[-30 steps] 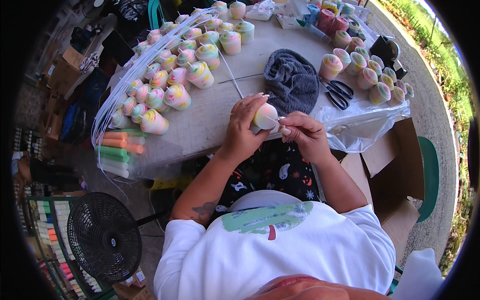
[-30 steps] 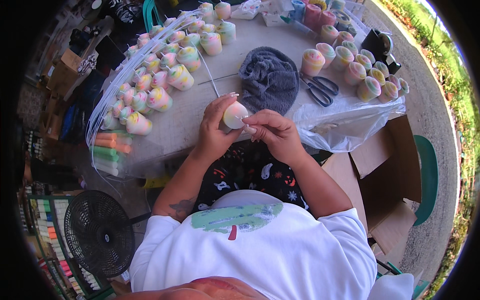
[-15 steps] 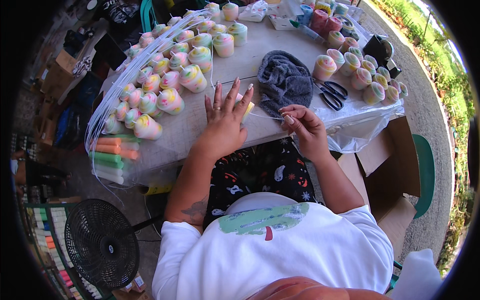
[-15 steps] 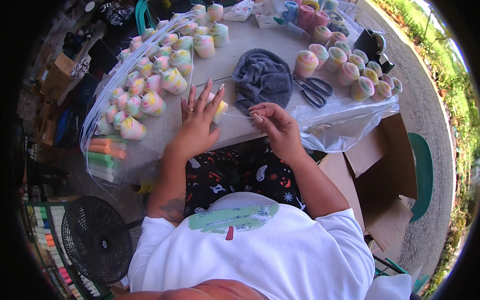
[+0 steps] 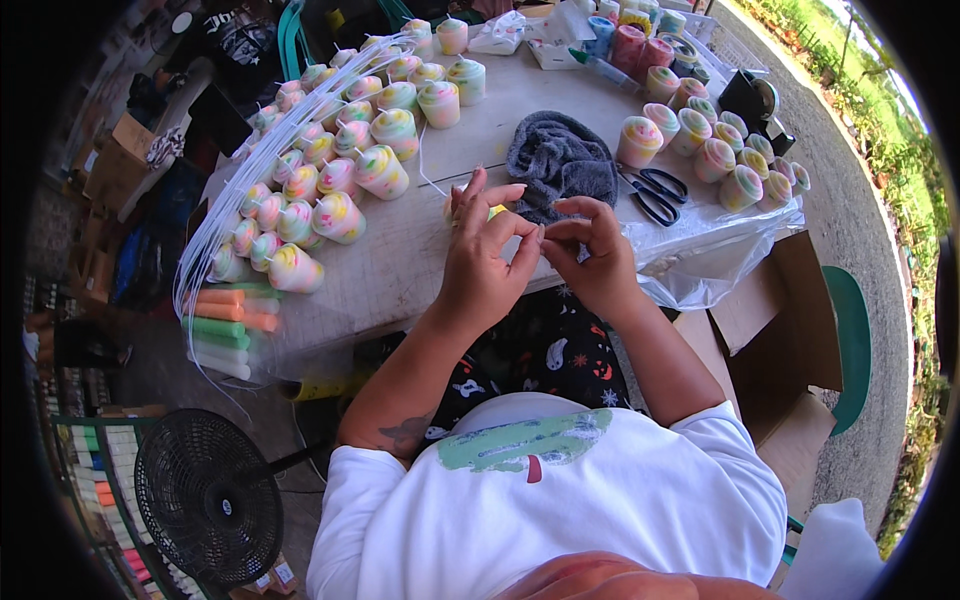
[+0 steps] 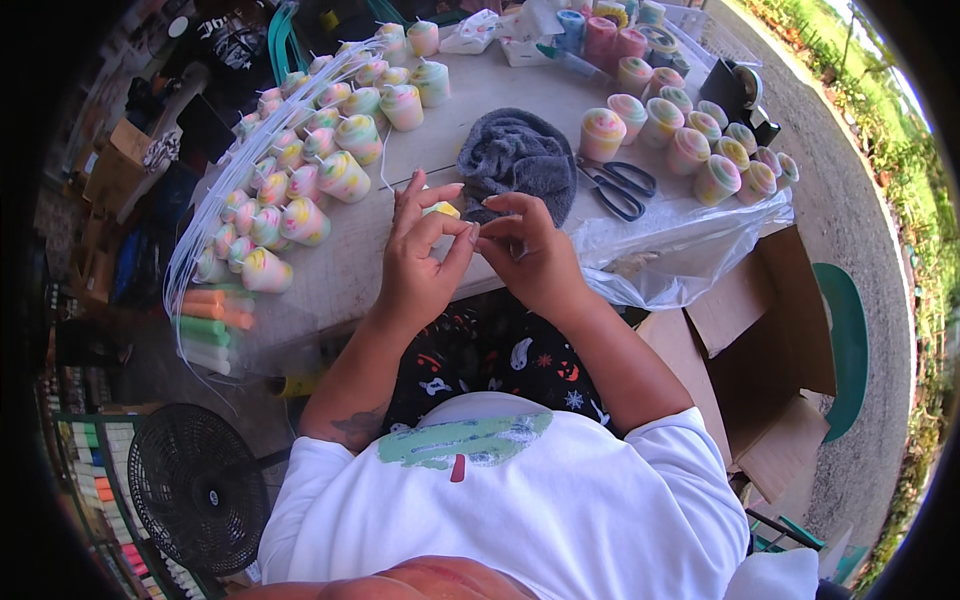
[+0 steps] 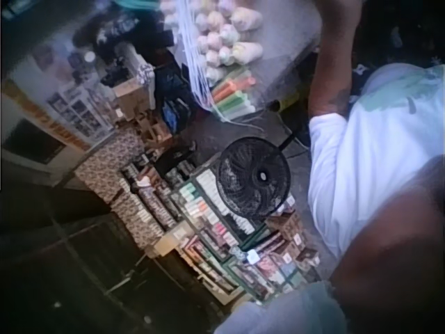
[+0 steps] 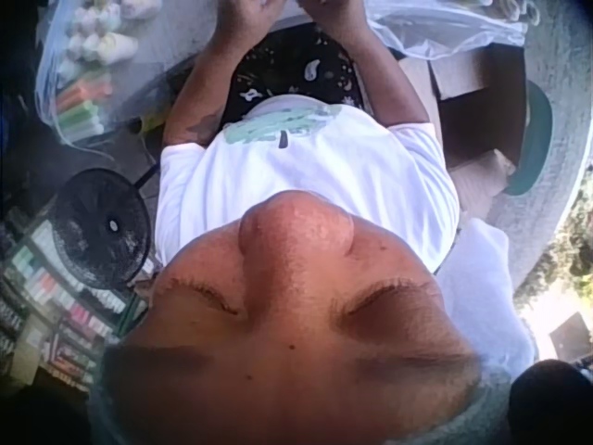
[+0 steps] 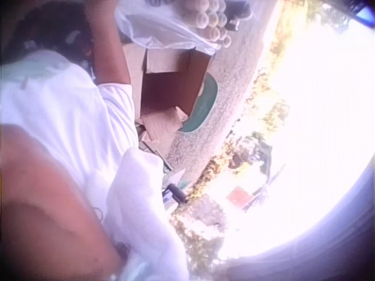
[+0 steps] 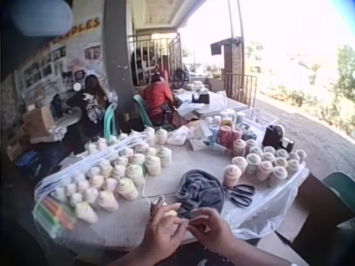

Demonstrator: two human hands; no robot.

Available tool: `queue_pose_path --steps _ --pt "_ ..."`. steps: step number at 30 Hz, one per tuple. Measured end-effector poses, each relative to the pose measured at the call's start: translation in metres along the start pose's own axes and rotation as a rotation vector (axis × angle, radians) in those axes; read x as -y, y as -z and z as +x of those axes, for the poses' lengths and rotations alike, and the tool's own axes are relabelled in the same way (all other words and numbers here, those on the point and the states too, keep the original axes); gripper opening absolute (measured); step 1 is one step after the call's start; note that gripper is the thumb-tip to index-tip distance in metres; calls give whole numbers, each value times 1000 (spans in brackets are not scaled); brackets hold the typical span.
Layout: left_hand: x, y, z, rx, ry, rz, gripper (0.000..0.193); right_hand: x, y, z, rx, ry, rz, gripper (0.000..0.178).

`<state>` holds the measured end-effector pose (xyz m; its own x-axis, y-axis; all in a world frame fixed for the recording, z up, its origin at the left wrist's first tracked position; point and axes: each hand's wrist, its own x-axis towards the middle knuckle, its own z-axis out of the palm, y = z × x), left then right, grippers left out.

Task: The person inserts wicks into small cylindrical candles, trims the wicks with scissors, and wipes the candles with a cloth. The person repeats this process for multiple candles on a table.

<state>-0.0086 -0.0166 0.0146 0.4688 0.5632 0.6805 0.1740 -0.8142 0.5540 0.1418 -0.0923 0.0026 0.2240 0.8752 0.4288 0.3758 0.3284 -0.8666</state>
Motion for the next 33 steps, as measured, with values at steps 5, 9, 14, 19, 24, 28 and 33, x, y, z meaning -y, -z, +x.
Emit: queue_pose_path --steps 5,9,14,19,24,28,33 --pt "0 -3 0 -77 138 -78 8 -4 -1 4 -5 -16 74 29" --pt "2 -8 -4 -124 153 -82 9 -13 -8 2 -8 -17 156 16" --pt "6 -12 -7 -116 138 -74 6 -12 -9 1 -41 -134 259 14" --pt "11 -14 -8 5 96 16 11 -16 -4 0 -82 -117 210 13" --pt "14 -19 -11 168 -30 257 17 -18 4 3 -109 -26 80 13" --pt "19 -16 -7 135 11 257 13 -8 12 7 -123 82 -239 10" --pt "20 -13 -7 108 2 314 9 -5 15 7 65 -75 -196 10"
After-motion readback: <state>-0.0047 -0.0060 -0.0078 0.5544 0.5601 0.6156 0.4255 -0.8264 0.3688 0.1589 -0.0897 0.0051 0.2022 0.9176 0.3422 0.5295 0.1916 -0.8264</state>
